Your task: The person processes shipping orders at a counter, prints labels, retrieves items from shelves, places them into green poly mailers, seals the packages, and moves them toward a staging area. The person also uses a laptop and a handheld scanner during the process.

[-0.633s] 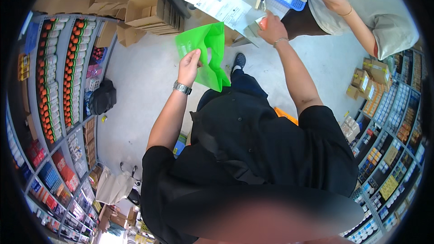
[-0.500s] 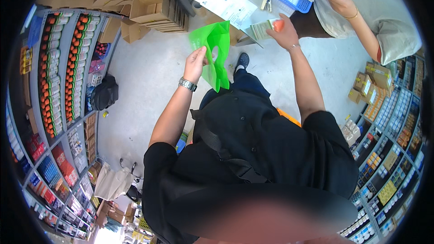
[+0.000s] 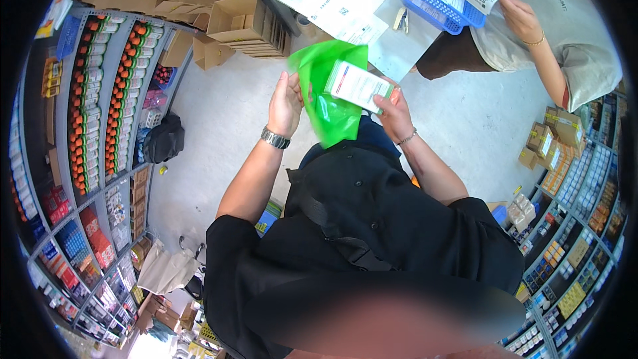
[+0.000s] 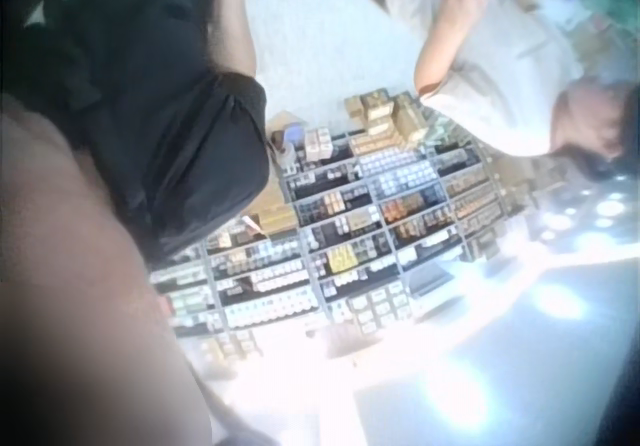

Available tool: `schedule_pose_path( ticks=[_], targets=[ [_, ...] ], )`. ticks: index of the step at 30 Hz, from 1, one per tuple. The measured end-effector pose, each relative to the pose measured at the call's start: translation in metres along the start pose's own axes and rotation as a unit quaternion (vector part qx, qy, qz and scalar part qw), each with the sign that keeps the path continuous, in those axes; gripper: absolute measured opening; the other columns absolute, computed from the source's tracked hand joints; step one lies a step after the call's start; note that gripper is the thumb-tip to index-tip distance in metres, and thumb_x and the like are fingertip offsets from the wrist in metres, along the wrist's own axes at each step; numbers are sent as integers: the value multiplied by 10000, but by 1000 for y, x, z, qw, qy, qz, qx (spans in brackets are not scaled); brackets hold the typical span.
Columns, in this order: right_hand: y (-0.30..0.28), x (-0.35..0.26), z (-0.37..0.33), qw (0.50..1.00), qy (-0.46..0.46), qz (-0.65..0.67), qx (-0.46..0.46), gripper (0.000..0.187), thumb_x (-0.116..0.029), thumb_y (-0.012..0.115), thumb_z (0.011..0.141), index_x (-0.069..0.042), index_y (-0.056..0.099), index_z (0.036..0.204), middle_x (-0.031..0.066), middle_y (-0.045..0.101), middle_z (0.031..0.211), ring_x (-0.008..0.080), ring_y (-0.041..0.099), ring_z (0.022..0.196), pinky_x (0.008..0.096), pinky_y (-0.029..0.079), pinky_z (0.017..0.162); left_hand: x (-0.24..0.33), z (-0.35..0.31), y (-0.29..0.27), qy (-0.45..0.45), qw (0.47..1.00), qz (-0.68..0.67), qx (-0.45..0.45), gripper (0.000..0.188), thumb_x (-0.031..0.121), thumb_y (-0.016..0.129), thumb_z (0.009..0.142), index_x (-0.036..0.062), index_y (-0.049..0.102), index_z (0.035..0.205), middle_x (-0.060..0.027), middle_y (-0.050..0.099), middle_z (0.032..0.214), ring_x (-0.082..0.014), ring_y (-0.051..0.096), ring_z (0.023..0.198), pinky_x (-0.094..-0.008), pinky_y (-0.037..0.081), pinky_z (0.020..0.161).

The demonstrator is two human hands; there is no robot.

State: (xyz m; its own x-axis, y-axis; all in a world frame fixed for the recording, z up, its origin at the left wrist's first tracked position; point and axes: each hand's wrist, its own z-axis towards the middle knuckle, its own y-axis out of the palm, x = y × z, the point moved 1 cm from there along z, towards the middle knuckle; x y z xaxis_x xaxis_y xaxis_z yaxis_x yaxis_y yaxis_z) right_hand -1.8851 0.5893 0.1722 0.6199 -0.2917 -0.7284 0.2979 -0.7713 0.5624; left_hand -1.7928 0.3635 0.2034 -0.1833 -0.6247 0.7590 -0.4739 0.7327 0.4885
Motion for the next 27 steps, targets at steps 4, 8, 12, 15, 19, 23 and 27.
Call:
schedule_pose_path(
  ticks=[4, 8, 12, 15, 19, 23, 27],
  targets=[
    [27, -22, -9, 832, -175, -521, -74, 603, -101, 743, 752, -70, 418, 1259, 85, 503, 1150, 221, 507, 1091, 331, 404, 966, -7, -6, -8, -41, 981, 188, -8, 549, 441, 349, 1003, -27, 555, 1203, -88, 614, 1106, -143, 565, 949, -265, 425, 848],
    [32, 7, -2, 880, -155, -448, -43, 630, -200, 767, 706, -53, 448, 1229, 164, 516, 1125, 312, 532, 1072, 378, 432, 919, 1, -25, 16, 72, 953, 294, 28, 439, 396, 433, 995, -9, 597, 1035, 15, 517, 797, -86, 458, 729, -237, 392, 676],
    [35, 14, 3, 790, -198, -580, -6, 618, -213, 767, 715, -47, 458, 1223, 160, 513, 1119, 315, 542, 1048, 370, 437, 904, 15, -38, 9, 109, 962, 247, 26, 465, 407, 412, 999, -20, 595, 1032, -10, 575, 817, -110, 476, 719, -265, 402, 685],
    [55, -21, 0, 786, -202, -584, -21, 607, -206, 758, 728, -54, 454, 1231, 149, 510, 1113, 304, 557, 1029, 364, 453, 877, 31, -36, -3, 90, 950, 294, 54, 477, 403, 396, 1003, -23, 609, 1034, -48, 611, 857, -113, 504, 746, -268, 421, 715],
    [60, -7, 3, 987, 97, -128, -21, 574, -262, 732, 786, -46, 453, 1239, 123, 557, 1143, 237, 569, 1011, 356, 477, 844, 34, -44, 0, 87, 943, 314, 60, 448, 371, 435, 997, -40, 607, 1045, -85, 626, 904, -145, 549, 828, -286, 447, 778],
    [60, 37, 18, 895, -68, -437, -63, 491, -222, 642, 865, 7, 433, 1246, 161, 566, 1150, 276, 560, 1049, 358, 453, 897, 44, -58, 22, 129, 928, 349, -6, 483, 381, 469, 985, -70, 578, 1121, -116, 631, 1033, -180, 573, 958, -296, 442, 864],
    [53, 71, 60, 735, -145, -594, -294, 557, -298, 650, 842, 1, 469, 1276, 157, 566, 1211, 297, 552, 1084, 377, 423, 937, 23, -54, 28, 115, 949, 294, -14, 531, 386, 479, 980, -79, 524, 1233, -167, 591, 1210, -199, 534, 1128, -290, 390, 980]
  ],
)
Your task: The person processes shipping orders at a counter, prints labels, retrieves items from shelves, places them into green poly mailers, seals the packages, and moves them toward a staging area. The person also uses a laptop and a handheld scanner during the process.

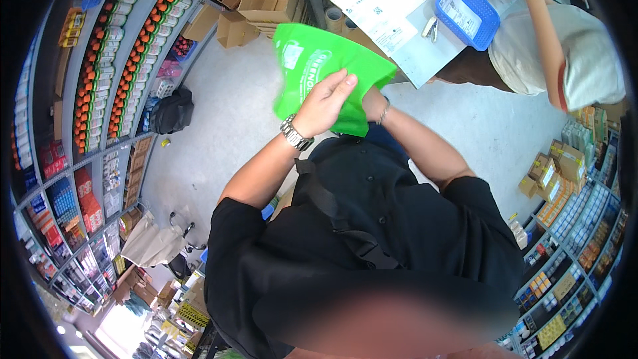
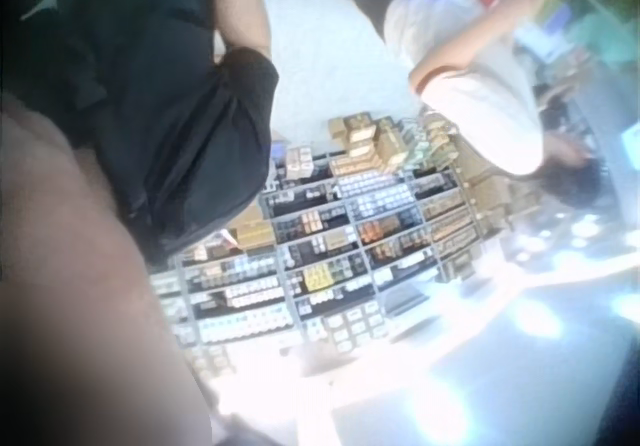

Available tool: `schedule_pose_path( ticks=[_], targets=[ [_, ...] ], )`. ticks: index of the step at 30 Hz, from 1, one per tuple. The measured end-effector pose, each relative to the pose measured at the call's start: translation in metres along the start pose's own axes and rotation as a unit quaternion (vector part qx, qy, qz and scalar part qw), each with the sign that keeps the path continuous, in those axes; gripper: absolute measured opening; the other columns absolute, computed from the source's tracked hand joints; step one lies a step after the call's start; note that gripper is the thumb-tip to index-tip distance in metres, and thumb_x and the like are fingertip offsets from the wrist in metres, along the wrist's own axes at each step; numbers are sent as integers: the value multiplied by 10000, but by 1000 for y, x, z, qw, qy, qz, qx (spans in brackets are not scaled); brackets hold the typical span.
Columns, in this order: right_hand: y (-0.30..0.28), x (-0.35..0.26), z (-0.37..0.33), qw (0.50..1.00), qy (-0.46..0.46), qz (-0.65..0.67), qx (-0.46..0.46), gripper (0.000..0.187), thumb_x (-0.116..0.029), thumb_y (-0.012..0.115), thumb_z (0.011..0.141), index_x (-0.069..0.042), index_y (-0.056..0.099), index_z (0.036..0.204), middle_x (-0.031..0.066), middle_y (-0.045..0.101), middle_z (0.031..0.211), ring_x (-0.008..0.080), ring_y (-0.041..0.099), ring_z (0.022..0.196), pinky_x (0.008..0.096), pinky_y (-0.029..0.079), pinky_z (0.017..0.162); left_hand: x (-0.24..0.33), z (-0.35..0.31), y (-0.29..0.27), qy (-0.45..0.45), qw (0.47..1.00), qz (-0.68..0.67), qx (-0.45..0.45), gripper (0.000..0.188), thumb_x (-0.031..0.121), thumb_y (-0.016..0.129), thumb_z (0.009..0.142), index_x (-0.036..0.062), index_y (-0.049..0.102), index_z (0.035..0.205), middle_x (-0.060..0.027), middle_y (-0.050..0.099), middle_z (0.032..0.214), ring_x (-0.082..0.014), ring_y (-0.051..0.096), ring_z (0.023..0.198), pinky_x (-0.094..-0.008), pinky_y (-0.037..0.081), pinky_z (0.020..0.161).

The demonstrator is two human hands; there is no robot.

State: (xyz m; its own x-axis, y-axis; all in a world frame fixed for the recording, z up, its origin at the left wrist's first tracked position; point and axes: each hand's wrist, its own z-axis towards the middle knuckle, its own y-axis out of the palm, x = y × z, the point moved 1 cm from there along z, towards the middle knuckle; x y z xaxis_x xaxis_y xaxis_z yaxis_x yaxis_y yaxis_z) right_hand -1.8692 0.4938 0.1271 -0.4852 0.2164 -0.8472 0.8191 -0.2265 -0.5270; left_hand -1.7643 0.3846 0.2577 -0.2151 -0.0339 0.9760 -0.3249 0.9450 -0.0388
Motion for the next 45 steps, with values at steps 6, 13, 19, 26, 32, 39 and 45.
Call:
schedule_pose_path(
  ticks=[6, 13, 19, 26, 32, 39, 45],
  targets=[
    [-49, -68, 75, 925, -1, -151, -350, 551, -345, 643, 839, -19, 502, 1260, 158, 572, 1203, 291, 555, 1081, 373, 431, 923, 5, -2, 2, -47, 979, -189, -62, 475, 373, 455, 990, -42, 553, 1200, -73, 626, 1001, -130, 547, 889, -253, 418, 804],
    [-100, -121, 104, 886, 7, -188, -424, 550, -401, 635, 835, -42, 541, 1242, 160, 578, 1195, 284, 558, 1077, 369, 440, 907, 42, -24, -14, -16, 909, -406, -94, 805, 625, 333, 915, -40, 385, 1366, -136, 517, 1321, -217, 493, 1188, -331, 381, 967],
    [-154, -144, 18, 961, 31, -81, -262, 674, -523, 621, 832, -33, 521, 1284, 166, 643, 1066, 307, 616, 979, 371, 480, 856, 45, -36, -43, 25, 860, -508, -26, 738, 592, 359, 912, -6, 433, 1339, -133, 545, 1267, -233, 537, 1119, -414, 426, 953],
    [-154, -109, -40, 980, -4, 175, -90, 542, -323, 716, 820, -16, 541, 1231, 117, 657, 971, 270, 643, 843, 362, 510, 800, 29, -36, -39, 5, 859, -506, -81, 668, 515, 437, 910, -1, 419, 1334, -128, 524, 1289, -240, 527, 1136, -413, 417, 973],
    [-139, -79, -44, 995, -71, -28, 66, 492, -169, 743, 716, -90, 601, 1180, 115, 645, 990, 276, 623, 924, 348, 494, 838, 20, -37, -34, -13, 843, -522, -128, 670, 470, 471, 908, -10, 370, 1364, -139, 491, 1325, -253, 499, 1186, -408, 403, 1001],
    [-151, -71, -63, 990, -68, -121, 1, 341, -89, 716, 698, -82, 651, 1033, 96, 663, 945, 314, 627, 849, 389, 498, 746, 30, -29, -10, -4, 850, -500, -165, 739, 459, 520, 880, -40, 320, 1387, -165, 450, 1361, -275, 477, 1225, -418, 404, 1019],
    [-217, -88, -75, 941, -106, -270, 175, 242, -29, 672, 689, -108, 673, 917, 35, 673, 878, 257, 629, 786, 358, 474, 671, 56, -11, 8, -6, 882, -415, -222, 626, 312, 526, 905, -61, 347, 1376, -192, 470, 1343, -280, 529, 1172, -415, 434, 996]
  ],
)
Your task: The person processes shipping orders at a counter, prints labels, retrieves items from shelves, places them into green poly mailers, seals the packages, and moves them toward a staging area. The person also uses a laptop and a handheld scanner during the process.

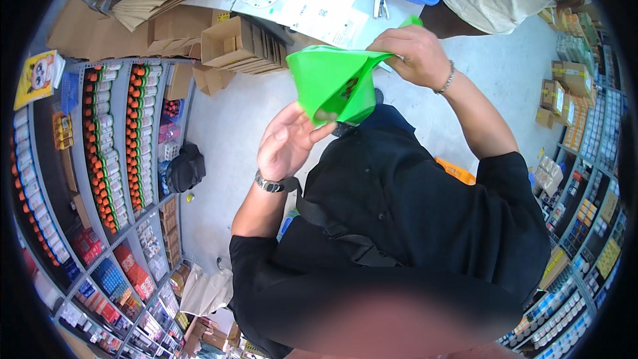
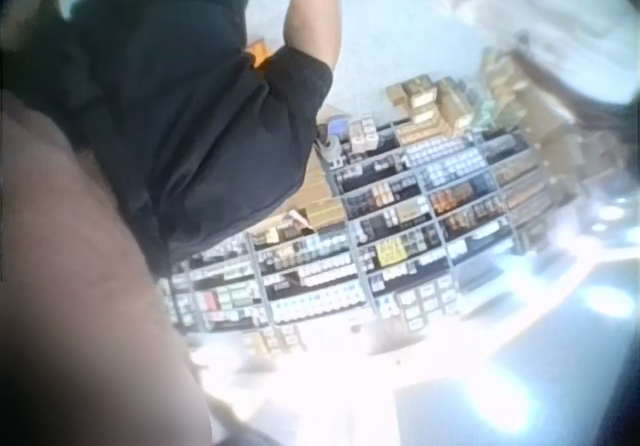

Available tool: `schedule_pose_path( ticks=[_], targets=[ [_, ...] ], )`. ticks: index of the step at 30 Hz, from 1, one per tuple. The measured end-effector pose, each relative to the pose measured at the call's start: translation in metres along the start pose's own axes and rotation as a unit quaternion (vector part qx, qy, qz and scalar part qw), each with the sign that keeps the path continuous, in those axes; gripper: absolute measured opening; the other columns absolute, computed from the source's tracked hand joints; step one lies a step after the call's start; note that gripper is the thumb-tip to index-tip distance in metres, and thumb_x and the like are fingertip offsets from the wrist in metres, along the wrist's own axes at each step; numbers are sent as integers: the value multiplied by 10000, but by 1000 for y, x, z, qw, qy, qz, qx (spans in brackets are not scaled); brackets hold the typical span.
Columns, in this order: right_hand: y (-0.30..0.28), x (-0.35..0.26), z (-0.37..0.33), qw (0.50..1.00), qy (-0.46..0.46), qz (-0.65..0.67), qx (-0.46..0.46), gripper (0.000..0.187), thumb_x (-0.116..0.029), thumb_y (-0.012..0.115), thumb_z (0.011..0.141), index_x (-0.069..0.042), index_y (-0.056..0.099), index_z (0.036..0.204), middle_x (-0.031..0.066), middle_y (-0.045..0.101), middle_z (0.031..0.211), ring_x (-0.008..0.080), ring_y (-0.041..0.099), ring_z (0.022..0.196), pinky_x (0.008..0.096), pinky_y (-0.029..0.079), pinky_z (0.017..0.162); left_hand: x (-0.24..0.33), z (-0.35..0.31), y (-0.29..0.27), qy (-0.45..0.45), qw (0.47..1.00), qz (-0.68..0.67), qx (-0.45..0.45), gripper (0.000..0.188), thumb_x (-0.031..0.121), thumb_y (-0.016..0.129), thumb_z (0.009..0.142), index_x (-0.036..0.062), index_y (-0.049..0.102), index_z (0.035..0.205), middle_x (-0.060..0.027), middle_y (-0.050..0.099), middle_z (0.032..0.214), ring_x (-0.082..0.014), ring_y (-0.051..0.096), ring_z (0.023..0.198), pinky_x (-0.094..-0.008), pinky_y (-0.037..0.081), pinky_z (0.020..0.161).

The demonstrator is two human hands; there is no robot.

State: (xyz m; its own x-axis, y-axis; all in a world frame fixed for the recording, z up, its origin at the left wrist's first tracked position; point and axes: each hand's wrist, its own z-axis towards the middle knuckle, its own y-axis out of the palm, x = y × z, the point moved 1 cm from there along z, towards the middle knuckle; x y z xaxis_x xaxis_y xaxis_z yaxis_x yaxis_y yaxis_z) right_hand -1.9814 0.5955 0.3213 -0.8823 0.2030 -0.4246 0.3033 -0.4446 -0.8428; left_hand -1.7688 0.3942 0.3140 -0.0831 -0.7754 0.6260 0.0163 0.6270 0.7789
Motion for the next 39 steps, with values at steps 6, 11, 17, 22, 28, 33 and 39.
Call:
schedule_pose_path(
  ticks=[6, 11, 17, 22, 28, 33, 39],
  targets=[
    [-28, 21, 18, 981, -148, -116, -43, 180, -67, 628, 705, -153, 668, 859, -28, 627, 808, 156, 601, 773, 341, 432, 838, 22, 13, -57, -150, 862, 472, 112, 454, 67, 621, 871, 14, 508, 1307, -122, 573, 1265, -214, 594, 1089, -355, 469, 925],
    [-16, 62, 28, 970, -157, -159, -94, 184, -84, 622, 696, -161, 660, 859, -44, 619, 819, 145, 579, 724, 342, 434, 848, 15, 101, -29, 124, 710, 692, 34, 488, 131, 751, 761, 41, 594, 1214, -115, 592, 1222, -236, 572, 1115, -346, 469, 916],
    [1, 89, 19, 977, -99, -162, -92, 159, -108, 606, 721, -159, 665, 858, -50, 632, 844, 141, 586, 722, 344, 433, 856, -29, 166, -44, 194, 659, 720, -93, 467, 237, 796, 683, 66, 651, 1093, -75, 632, 1096, -257, 617, 967, -358, 500, 812],
    [3, 91, 22, 986, -20, -148, -79, 159, -95, 617, 729, -150, 676, 866, -41, 650, 870, 149, 601, 751, 349, 439, 850, -36, 194, -64, 234, 652, 712, -115, 381, 244, 759, 725, 63, 660, 1045, -60, 668, 1015, -237, 643, 888, -345, 520, 753],
    [18, 82, 24, 988, 74, -129, -47, 198, -86, 624, 739, -144, 678, 921, -17, 651, 872, 167, 620, 810, 331, 442, 837, -28, 213, -97, 297, 616, 707, -178, 275, 157, 716, 750, 109, 669, 1017, -36, 697, 931, -191, 665, 820, -341, 526, 777],
    [9, 67, 29, 973, 228, -36, -29, 364, -177, 675, 737, -130, 642, 1097, 43, 636, 964, 239, 626, 878, 353, 477, 819, -20, 220, -120, 289, 629, 698, -182, 243, 94, 679, 759, 134, 673, 998, -18, 706, 899, -190, 674, 818, -356, 518, 827],
    [-10, 66, 32, 956, 288, 36, -50, 427, -153, 691, 754, -78, 600, 1165, 109, 628, 1047, 286, 623, 931, 381, 514, 817, -8, 221, -127, 259, 663, 669, -214, 203, 102, 689, 753, 129, 670, 953, -30, 701, 960, -198, 670, 875, -374, 508, 849]
  ],
)
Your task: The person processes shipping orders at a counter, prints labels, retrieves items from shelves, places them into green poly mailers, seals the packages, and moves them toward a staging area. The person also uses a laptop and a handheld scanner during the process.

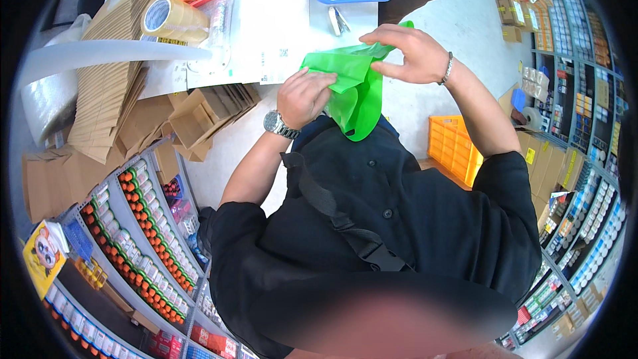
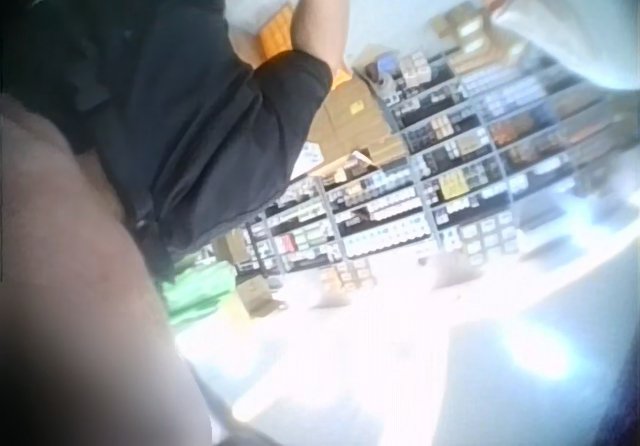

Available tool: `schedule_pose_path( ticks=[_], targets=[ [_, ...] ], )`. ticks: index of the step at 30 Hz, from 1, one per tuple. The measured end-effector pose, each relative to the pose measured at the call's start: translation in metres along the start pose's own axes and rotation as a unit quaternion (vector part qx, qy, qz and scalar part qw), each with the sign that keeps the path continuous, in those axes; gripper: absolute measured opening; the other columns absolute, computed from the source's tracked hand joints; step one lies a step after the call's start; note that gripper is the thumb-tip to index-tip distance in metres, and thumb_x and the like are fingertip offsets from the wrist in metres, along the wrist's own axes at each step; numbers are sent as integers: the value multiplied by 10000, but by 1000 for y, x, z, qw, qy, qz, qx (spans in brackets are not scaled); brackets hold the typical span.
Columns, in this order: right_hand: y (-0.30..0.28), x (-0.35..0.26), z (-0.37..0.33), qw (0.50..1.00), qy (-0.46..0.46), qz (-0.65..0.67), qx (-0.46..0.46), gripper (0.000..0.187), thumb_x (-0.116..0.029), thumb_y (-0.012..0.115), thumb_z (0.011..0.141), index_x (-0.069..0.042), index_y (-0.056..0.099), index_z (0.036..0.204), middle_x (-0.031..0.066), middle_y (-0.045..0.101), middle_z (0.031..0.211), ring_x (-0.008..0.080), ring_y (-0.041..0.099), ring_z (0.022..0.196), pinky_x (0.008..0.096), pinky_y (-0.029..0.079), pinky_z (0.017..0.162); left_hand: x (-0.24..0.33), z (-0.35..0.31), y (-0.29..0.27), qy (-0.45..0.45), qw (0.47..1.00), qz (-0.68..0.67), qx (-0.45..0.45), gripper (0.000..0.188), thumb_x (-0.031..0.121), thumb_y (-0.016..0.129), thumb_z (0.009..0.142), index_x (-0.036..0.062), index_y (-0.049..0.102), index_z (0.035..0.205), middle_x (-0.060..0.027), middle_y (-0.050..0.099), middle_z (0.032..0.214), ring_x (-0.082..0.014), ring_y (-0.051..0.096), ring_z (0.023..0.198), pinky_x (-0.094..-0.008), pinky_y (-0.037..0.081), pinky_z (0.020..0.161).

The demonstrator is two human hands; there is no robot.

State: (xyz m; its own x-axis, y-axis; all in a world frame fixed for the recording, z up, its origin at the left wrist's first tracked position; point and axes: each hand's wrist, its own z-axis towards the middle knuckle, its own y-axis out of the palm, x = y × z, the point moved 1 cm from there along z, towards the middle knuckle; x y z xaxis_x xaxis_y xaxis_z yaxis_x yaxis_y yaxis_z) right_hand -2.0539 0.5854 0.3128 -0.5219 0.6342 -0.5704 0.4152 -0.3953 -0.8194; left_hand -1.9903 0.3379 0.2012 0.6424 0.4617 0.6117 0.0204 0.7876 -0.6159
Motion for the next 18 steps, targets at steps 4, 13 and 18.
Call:
schedule_pose_path(
  ticks=[4, 13, 18],
  targets=[
    [11, -3, 12, 987, -12, -153, -47, 247, -116, 689, 722, -116, 669, 968, 49, 650, 953, 255, 635, 841, 359, 487, 828, 1, 9, -5, 10, 999, -47, 11, 150, 110, 704, 752, 109, 682, 900, -39, 688, 1020, -204, 656, 937, -377, 505, 858],
    [29, -23, 30, 978, -132, -145, 76, 184, -111, 675, 753, -161, 680, 931, -10, 635, 935, 181, 603, 913, 410, 395, 974, -20, 41, -14, -3, 993, -114, -36, 93, 124, 731, 757, 87, 690, 833, -56, 696, 946, -231, 665, 893, -406, 491, 903],
    [11, -9, -6, 960, -48, -3, 274, 246, -122, 681, 813, -76, 658, 1053, 86, 627, 1037, 228, 595, 1008, 379, 434, 935, -28, 43, -4, -65, 984, -163, 14, 65, 106, 705, 782, 80, 690, 840, -61, 696, 892, -226, 675, 810, -370, 525, 814]
  ],
)
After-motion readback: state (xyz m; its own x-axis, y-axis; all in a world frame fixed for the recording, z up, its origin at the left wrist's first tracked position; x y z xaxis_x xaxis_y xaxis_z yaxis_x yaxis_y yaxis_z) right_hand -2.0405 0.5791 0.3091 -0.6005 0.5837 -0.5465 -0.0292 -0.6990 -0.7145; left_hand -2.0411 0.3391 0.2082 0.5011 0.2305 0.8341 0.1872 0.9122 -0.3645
